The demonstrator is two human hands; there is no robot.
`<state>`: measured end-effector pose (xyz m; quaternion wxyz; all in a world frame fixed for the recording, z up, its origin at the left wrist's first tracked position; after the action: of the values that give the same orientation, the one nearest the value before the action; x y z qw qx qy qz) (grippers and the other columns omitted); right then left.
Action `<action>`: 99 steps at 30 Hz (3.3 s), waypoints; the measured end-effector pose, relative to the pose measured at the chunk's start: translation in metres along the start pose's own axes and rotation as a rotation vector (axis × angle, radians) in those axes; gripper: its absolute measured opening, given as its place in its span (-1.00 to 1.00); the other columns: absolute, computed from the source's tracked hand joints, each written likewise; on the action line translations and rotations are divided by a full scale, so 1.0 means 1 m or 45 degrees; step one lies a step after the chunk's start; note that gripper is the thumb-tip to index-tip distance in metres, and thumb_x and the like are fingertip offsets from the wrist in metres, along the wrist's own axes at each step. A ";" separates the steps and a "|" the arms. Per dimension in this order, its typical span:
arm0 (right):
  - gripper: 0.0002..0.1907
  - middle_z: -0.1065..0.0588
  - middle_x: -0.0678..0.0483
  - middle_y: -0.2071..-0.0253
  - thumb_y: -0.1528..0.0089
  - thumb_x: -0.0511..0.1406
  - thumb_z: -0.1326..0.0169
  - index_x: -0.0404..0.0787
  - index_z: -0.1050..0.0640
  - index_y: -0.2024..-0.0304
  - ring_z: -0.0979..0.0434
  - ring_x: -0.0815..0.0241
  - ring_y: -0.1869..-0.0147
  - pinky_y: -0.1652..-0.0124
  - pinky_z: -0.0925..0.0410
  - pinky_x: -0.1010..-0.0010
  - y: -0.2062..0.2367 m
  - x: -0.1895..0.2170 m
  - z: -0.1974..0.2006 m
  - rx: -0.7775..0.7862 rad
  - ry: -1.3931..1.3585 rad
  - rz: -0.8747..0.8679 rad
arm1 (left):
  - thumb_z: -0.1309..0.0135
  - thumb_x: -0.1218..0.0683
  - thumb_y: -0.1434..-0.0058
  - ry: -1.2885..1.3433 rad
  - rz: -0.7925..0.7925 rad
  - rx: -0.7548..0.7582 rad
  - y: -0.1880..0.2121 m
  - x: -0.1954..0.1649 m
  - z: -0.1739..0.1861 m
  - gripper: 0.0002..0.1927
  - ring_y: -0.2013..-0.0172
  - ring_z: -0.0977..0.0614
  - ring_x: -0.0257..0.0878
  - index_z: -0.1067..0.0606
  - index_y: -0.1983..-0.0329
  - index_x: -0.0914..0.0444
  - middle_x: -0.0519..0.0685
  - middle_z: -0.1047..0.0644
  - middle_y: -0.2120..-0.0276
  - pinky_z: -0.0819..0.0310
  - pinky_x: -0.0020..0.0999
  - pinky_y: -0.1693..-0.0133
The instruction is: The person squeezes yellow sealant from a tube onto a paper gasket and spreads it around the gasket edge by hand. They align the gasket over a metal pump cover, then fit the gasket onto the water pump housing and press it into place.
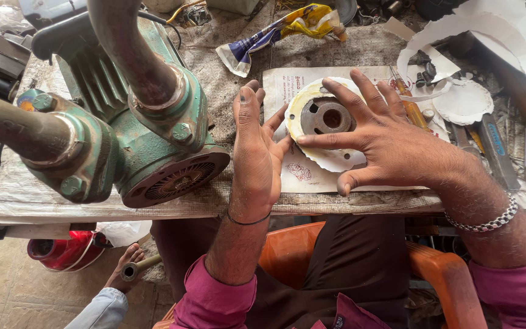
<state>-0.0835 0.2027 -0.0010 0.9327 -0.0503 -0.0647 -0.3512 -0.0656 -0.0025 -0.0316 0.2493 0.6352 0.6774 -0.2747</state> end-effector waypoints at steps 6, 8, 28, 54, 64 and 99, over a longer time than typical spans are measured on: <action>0.00 0.28 -0.18 -0.63 0.12 0.58 0.31 0.44 -0.52 -0.21 0.62 -0.48 -0.60 -0.27 0.50 -0.44 0.018 -0.002 0.013 0.093 -0.265 0.137 | 0.15 -0.34 -0.34 0.004 0.002 -0.003 -0.002 0.000 -0.001 -0.13 -0.41 -0.22 0.16 0.06 -0.52 0.20 0.18 0.03 -0.52 -0.23 0.31 -0.29; 0.04 0.26 -0.15 -0.64 0.05 0.57 0.46 0.37 -0.49 -0.25 0.58 -0.40 -0.65 -0.32 0.49 -0.42 0.034 -0.001 0.023 -0.004 -0.345 -0.002 | 0.15 -0.34 -0.34 0.014 0.010 -0.003 -0.001 0.000 -0.002 -0.13 -0.41 -0.22 0.14 0.07 -0.53 0.20 0.17 0.04 -0.53 -0.22 0.31 -0.29; 0.16 0.24 -0.16 -0.61 -0.08 0.50 0.41 -0.08 -0.32 -0.44 0.54 -0.23 -0.65 -0.43 0.46 -0.29 0.047 0.093 -0.010 -0.320 0.062 -0.329 | 0.15 -0.35 -0.33 -0.012 0.006 -0.008 0.004 -0.002 -0.004 -0.08 -0.39 -0.24 0.09 0.08 -0.53 0.25 0.18 0.04 -0.52 -0.27 0.31 -0.27; 0.11 0.16 -0.20 -0.60 -0.14 0.43 0.16 -0.17 -0.34 -0.46 0.43 -0.28 -0.64 -0.38 0.45 -0.37 0.003 0.109 -0.011 -0.314 0.311 -0.435 | 0.16 -0.35 -0.36 0.017 0.024 0.016 0.004 -0.003 -0.003 -0.10 -0.40 -0.24 0.07 0.06 -0.54 0.25 0.18 0.00 -0.51 -0.23 0.27 -0.30; 0.04 0.15 -0.18 -0.60 -0.16 0.37 0.12 -0.20 -0.33 -0.43 0.42 -0.26 -0.64 -0.36 0.43 -0.37 -0.014 0.091 0.006 -0.298 0.302 -0.301 | 0.19 -0.38 -0.33 -0.006 0.052 0.008 0.003 -0.006 -0.006 -0.08 -0.42 -0.21 0.10 0.07 -0.53 0.26 0.21 0.03 -0.51 -0.18 0.32 -0.32; -0.04 0.13 -0.19 -0.52 -0.11 0.37 0.24 0.05 -0.20 -0.41 0.36 -0.31 -0.58 -0.30 0.35 -0.42 -0.009 0.076 0.004 -0.302 0.260 -0.086 | 0.28 -0.33 -0.39 0.098 0.090 -0.066 -0.003 0.007 -0.002 -0.22 -0.32 -0.29 -0.02 -0.05 -0.43 0.29 0.16 -0.12 -0.39 -0.30 0.19 -0.23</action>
<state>-0.0333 0.1467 0.0157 0.9095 -0.1221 0.0706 -0.3910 -0.0686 0.0039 -0.0349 0.2489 0.6621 0.6707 -0.2234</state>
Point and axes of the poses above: each hand's wrist, its own y-axis away from the middle knuckle, its own z-axis out of the back of the hand, x = y × z, the point moved 3 cm from there along -y, towards the middle knuckle
